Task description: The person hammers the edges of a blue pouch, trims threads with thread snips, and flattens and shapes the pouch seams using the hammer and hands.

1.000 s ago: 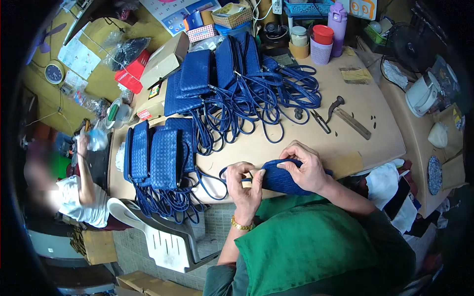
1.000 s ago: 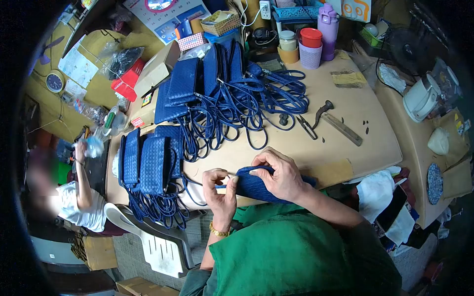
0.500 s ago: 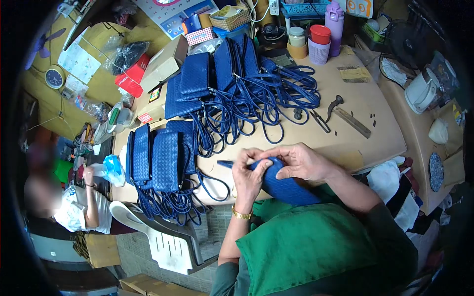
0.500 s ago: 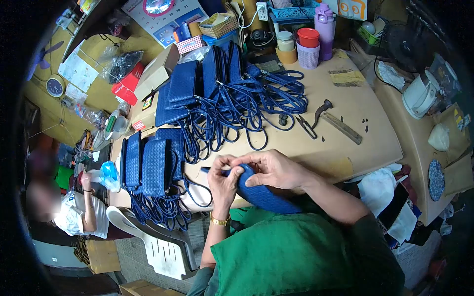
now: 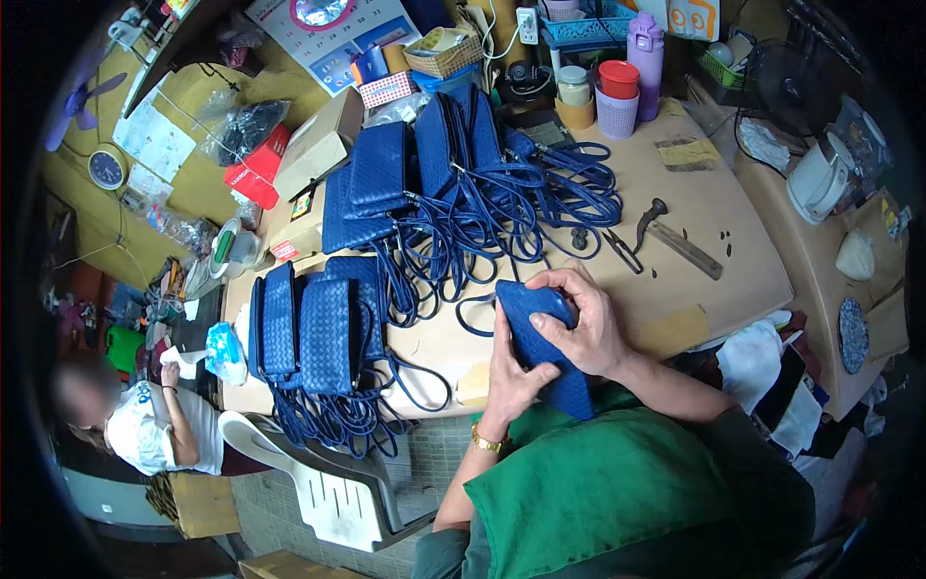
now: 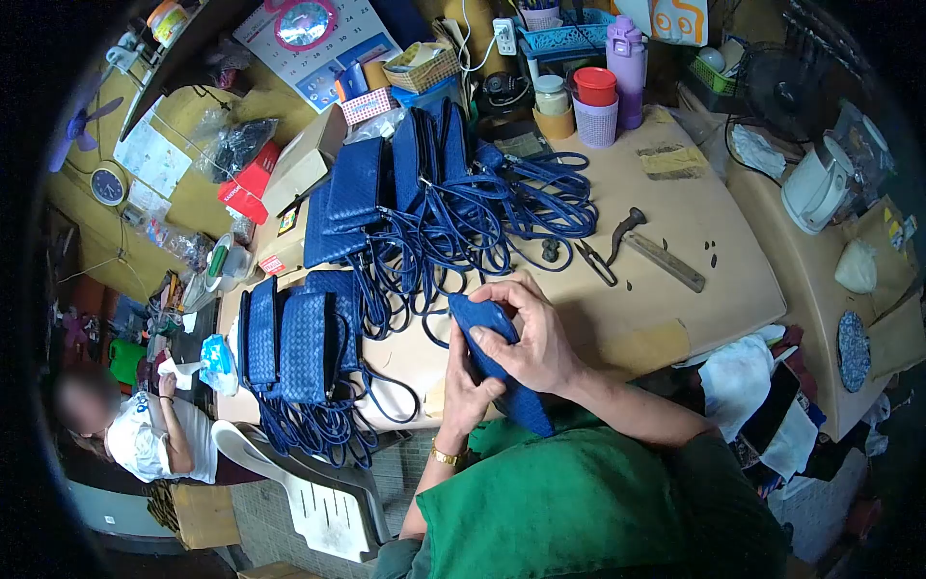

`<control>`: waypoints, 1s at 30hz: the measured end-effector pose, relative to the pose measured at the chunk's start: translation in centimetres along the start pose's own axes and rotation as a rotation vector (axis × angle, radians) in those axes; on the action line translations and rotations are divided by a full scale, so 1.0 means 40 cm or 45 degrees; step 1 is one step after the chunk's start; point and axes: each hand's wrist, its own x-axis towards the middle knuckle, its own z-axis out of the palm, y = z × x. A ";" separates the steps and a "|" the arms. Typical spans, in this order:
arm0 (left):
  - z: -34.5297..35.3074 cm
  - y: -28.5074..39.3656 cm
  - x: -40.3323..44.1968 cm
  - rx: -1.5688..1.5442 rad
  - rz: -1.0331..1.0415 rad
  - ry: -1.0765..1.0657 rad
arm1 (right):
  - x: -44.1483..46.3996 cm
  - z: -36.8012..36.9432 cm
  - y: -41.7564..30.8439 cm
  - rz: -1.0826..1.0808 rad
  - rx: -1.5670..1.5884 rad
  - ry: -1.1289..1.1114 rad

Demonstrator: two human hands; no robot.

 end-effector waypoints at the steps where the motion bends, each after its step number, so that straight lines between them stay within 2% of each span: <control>1: -0.008 -0.003 0.008 0.217 0.070 -0.020 | 0.008 -0.006 0.003 -0.137 -0.172 -0.031; 3: -0.014 0.022 0.033 0.313 0.035 -0.171 | 0.022 -0.013 -0.014 -0.170 -0.142 -0.190; 4: -0.021 0.031 0.042 0.243 -0.105 -0.259 | 0.029 -0.009 0.010 -0.230 -0.006 -0.307; 6: -0.051 0.007 0.059 0.200 -0.304 -0.432 | 0.034 -0.002 0.028 -0.298 0.073 -0.338; 9: -0.059 -0.022 0.057 0.167 -0.176 -0.436 | 0.032 -0.010 0.044 -0.263 0.029 -0.317; 11: -0.041 -0.034 0.039 0.123 -0.253 -0.392 | 0.031 -0.018 0.052 -0.212 -0.022 -0.289; 13: 0.020 0.028 0.019 0.301 0.181 -0.105 | 0.031 -0.021 0.061 -0.047 -0.073 -0.259; 18: 0.005 0.014 0.016 0.371 0.086 -0.169 | 0.035 -0.008 0.080 -0.106 -0.079 -0.187; 22: -0.007 -0.014 0.012 0.331 0.129 -0.177 | 0.035 -0.008 0.060 -0.014 -0.033 -0.159; 25: -0.009 -0.012 0.004 0.215 -0.129 -0.175 | 0.035 -0.017 0.040 0.036 -0.127 -0.174; 28: 0.003 0.011 0.009 0.152 -0.006 -0.097 | 0.027 -0.019 0.048 0.019 -0.229 -0.175; 30: -0.003 0.004 0.010 0.255 0.137 -0.071 | 0.022 -0.022 0.052 -0.018 -0.254 -0.160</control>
